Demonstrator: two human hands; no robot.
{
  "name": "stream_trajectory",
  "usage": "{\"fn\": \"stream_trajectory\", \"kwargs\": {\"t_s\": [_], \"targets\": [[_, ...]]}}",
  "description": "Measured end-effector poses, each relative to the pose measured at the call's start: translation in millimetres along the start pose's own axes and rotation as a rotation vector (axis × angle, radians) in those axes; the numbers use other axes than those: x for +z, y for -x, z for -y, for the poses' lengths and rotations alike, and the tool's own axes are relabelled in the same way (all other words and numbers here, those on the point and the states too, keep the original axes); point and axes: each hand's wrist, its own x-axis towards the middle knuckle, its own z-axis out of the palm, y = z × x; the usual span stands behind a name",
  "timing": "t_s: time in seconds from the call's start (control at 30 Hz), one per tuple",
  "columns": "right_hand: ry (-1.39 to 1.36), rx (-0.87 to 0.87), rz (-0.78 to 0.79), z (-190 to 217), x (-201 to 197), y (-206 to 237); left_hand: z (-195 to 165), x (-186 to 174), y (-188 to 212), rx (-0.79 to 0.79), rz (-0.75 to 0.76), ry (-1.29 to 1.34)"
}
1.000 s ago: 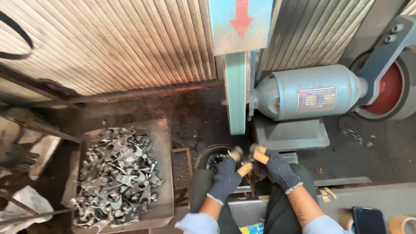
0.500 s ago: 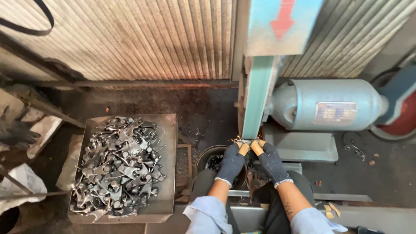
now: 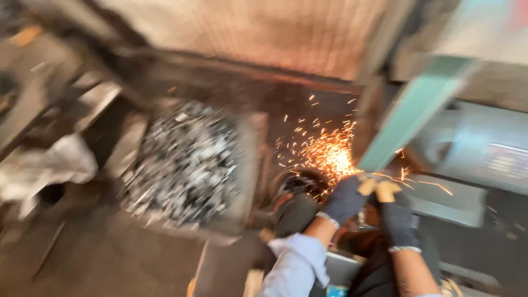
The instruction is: The person repeatedly picks up small metal parts from a tray and grinds them against a belt sander, creating sparks. After grinding, the person places the parts into a bucket. The process is repeated continuously.
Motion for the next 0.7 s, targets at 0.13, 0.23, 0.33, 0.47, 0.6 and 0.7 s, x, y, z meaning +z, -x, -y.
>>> {"fn": "stream_trajectory", "kwargs": {"t_s": [0.13,0.23,0.33,0.47,0.6,0.7], "targets": [[0.167,0.005,-0.046,10.1,4.6,29.2,-25.9,-68.7,33.0,0.251,0.134,-0.399],[0.13,-0.003,0.034,17.4,-1.0,52.5,-23.7,-143.5,82.3,0.393,-0.128,-0.555],[0.336,-0.454,0.238,25.8,-11.6,74.1,-2.9,-208.0,127.7,-0.067,-0.039,-1.076],[0.288,0.299,0.519,32.8,11.7,89.0,18.6,-252.4,146.1,0.188,-0.18,-1.479],[0.514,-0.129,0.562,28.1,36.9,110.1,7.0,-246.9,140.4,-0.136,-0.038,-1.379],[0.422,-0.186,0.46,26.7,47.5,121.7,-18.0,-212.1,144.2,0.154,-0.42,-0.932]]}}
